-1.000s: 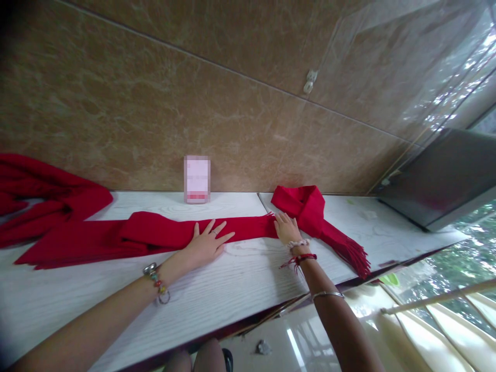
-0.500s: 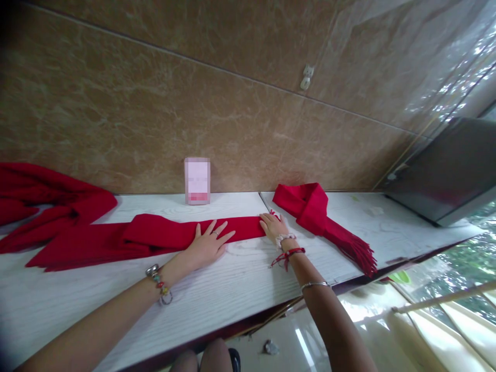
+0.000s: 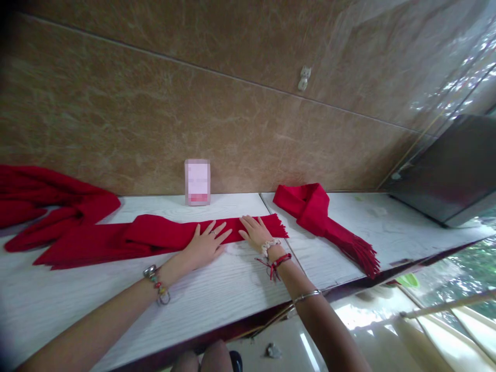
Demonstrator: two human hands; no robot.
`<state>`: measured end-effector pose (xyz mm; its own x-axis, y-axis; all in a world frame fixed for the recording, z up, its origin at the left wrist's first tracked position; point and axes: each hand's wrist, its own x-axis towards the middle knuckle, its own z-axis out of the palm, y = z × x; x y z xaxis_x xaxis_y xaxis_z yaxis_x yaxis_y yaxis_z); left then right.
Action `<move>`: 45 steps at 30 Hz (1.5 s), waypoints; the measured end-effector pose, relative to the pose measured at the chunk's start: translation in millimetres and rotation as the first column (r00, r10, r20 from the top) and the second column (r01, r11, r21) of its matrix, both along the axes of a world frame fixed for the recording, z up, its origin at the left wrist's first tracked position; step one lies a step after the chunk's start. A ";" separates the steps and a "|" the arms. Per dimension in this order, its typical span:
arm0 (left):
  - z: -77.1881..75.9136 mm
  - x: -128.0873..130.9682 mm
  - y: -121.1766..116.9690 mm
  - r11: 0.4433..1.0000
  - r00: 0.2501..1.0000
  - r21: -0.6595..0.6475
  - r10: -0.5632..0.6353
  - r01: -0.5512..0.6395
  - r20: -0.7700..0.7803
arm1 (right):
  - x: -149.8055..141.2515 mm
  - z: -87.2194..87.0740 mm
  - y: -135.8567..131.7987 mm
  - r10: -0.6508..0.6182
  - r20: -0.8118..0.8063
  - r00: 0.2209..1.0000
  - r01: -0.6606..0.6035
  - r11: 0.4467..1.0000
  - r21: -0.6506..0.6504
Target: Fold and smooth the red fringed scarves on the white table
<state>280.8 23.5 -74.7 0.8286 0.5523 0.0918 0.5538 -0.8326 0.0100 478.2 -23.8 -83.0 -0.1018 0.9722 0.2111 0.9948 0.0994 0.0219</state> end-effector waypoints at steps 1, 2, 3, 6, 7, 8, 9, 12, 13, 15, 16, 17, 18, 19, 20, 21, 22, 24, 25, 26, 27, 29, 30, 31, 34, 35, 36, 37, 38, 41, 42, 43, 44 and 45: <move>3.3 -4.1 -0.2 1.000 1.000 0.027 0.008 -0.008 -0.008 | -3.3 -1.5 1.7 0.002 0.000 1.000 -0.002 1.000 -0.005; 7.6 -10.5 0.1 0.998 1.000 0.057 0.017 -0.016 -0.018 | -5.0 -2.8 2.8 0.002 0.000 1.000 -0.002 1.000 -0.008; 12.9 -19.7 1.2 0.996 0.999 0.088 0.025 -0.023 -0.026 | -5.3 -3.8 3.4 0.002 0.001 1.000 -0.002 1.000 -0.009; 30.4 -64.9 12.4 0.982 0.997 0.173 0.072 -0.069 -0.008 | -1.3 -5.3 2.7 0.005 0.001 1.000 -0.005 1.000 -0.015; 35.2 -85.3 18.8 0.973 0.993 0.199 0.117 -0.120 0.026 | 0.2 -5.3 2.0 0.003 0.001 1.000 -0.002 1.000 -0.017; 38.9 -107.5 26.1 0.960 0.982 0.211 0.173 -0.184 0.070 | 1.2 -4.9 1.2 0.000 0.002 1.000 0.000 1.000 -0.015; 41.2 -130.6 33.8 0.944 0.964 0.206 0.235 -0.257 0.122 | 1.3 -4.1 0.5 -0.002 0.006 1.000 0.002 1.000 -0.004; 40.4 -194.9 53.5 0.904 0.887 0.074 0.392 -0.420 0.244 | -8.1 1.8 0.7 0.019 0.028 0.999 -0.021 0.996 0.090; 38.4 -211.4 57.4 0.911 0.885 0.004 0.400 -0.413 0.236 | -15.3 4.9 2.1 0.046 0.036 0.998 -0.050 0.991 0.123; 34.0 -234.1 61.0 0.926 0.912 -0.095 0.376 -0.365 0.164 | -34.7 11.5 7.3 0.140 0.045 0.989 -0.145 0.978 0.147; 32.2 -240.5 61.3 0.934 0.930 -0.121 0.350 -0.337 0.114 | -45.7 14.2 11.0 0.200 0.048 0.979 -0.205 0.970 0.133; 30.7 -244.1 61.3 0.938 0.942 -0.132 0.330 -0.320 0.065 | -56.5 16.0 15.2 0.261 0.050 0.964 -0.265 0.959 0.101; 29.6 -245.9 61.5 0.939 0.946 -0.133 0.324 -0.317 0.028 | -66.1 16.6 19.6 0.313 0.049 0.949 -0.315 0.947 0.057; 28.6 -246.7 62.3 0.936 0.945 -0.137 0.328 -0.324 0.009 | -73.9 16.0 24.0 0.350 0.045 0.936 -0.351 0.936 0.009; 27.6 -247.2 63.9 0.930 0.940 -0.151 0.340 -0.335 0.009 | -79.5 14.2 27.9 0.372 0.037 0.927 -0.371 0.928 -0.038; 26.3 -248.0 66.2 0.921 0.934 -0.178 0.356 -0.346 0.029 | -82.8 11.5 31.3 0.380 0.028 0.924 -0.378 0.923 -0.076; 24.9 -249.4 69.1 0.912 0.926 -0.216 0.370 -0.349 0.068 | -84.0 8.3 33.9 0.380 0.019 0.925 -0.376 0.921 -0.102; 21.5 -254.0 75.0 0.895 0.895 -0.301 0.399 -0.331 0.202 | -82.3 1.9 37.1 0.375 0.008 0.927 -0.372 0.921 -0.112; 20.0 -256.8 77.1 0.884 0.862 -0.345 0.418 -0.315 0.286 | -80.6 -0.7 37.9 0.377 0.007 0.926 -0.374 0.921 -0.105; 18.8 -259.7 78.3 0.871 0.815 -0.392 0.444 -0.296 0.372 | -78.8 -2.7 38.3 0.381 0.008 0.925 -0.379 0.921 -0.097; 18.3 -262.3 78.2 0.853 0.758 -0.447 0.475 -0.271 0.447 | -77.2 -4.1 38.3 0.385 0.009 0.923 -0.383 0.919 -0.090; 19.0 -266.3 74.2 0.802 0.650 -0.566 0.535 -0.190 0.540 | -74.8 -5.5 37.2 0.390 0.010 0.921 -0.388 0.917 -0.087; 20.2 -267.5 70.4 0.772 0.614 -0.621 0.556 -0.134 0.560 | -73.6 -6.0 35.8 0.391 0.009 0.921 -0.388 0.917 -0.089; 21.6 -268.3 65.7 0.738 0.591 -0.671 0.573 -0.071 0.567 | -72.0 -6.5 33.7 0.390 0.010 0.921 -0.387 0.917 -0.091; 25.8 -268.1 49.5 0.580 0.513 -0.804 0.654 0.130 0.555 | -64.2 -9.1 22.8 0.394 0.010 0.919 -0.392 0.915 -0.101; 26.8 -267.7 44.5 0.519 0.466 -0.835 0.702 0.183 0.539 | -60.8 -10.1 18.4 0.398 0.009 0.917 -0.395 0.913 -0.101; 27.6 -267.2 40.0 0.470 0.411 -0.856 0.752 0.213 0.515 | -57.4 -11.2 14.2 0.399 0.007 0.917 -0.397 0.913 -0.098; 28.3 -266.8 36.3 0.435 0.353 -0.875 0.800 0.213 0.485 | -54.4 -12.1 10.4 0.398 0.004 0.917 -0.396 0.913 -0.095; 28.9 -266.7 33.1 0.410 0.307 -0.892 0.839 0.190 0.450 | -52.0 -12.7 7.3 0.396 0.001 0.918 -0.394 0.915 -0.091; 30.8 -267.6 27.2 0.310 0.282 -0.946 0.903 0.100 0.326 | -48.9 -12.9 3.4 0.383 -0.008 0.924 -0.382 0.920 -0.084; 31.3 -268.3 26.3 0.267 0.302 -0.959 0.910 0.098 0.284 | -49.1 -12.5 3.4 0.379 -0.011 0.925 -0.379 0.922 -0.086; 31.6 -268.9 25.8 0.231 0.324 -0.967 0.911 0.109 0.254 | -49.5 -11.9 3.8 0.376 -0.013 0.926 -0.376 0.923 -0.088; 31.5 -269.4 25.9 0.201 0.344 -0.971 0.910 0.127 0.233 | -50.1 -11.1 4.3 0.374 -0.014 0.927 -0.374 0.923 -0.091; 31.0 -269.7 26.5 0.182 0.355 -0.973 0.908 0.145 0.223 | -50.8 -10.3 4.8 0.372 -0.016 0.928 -0.372 0.923 -0.096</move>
<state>11.2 50.0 -43.7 0.2891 0.8876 -0.3586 0.0669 0.3550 0.9325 427.5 -19.0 -93.3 -0.4601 0.8800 0.1180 0.8859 0.4638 -0.0038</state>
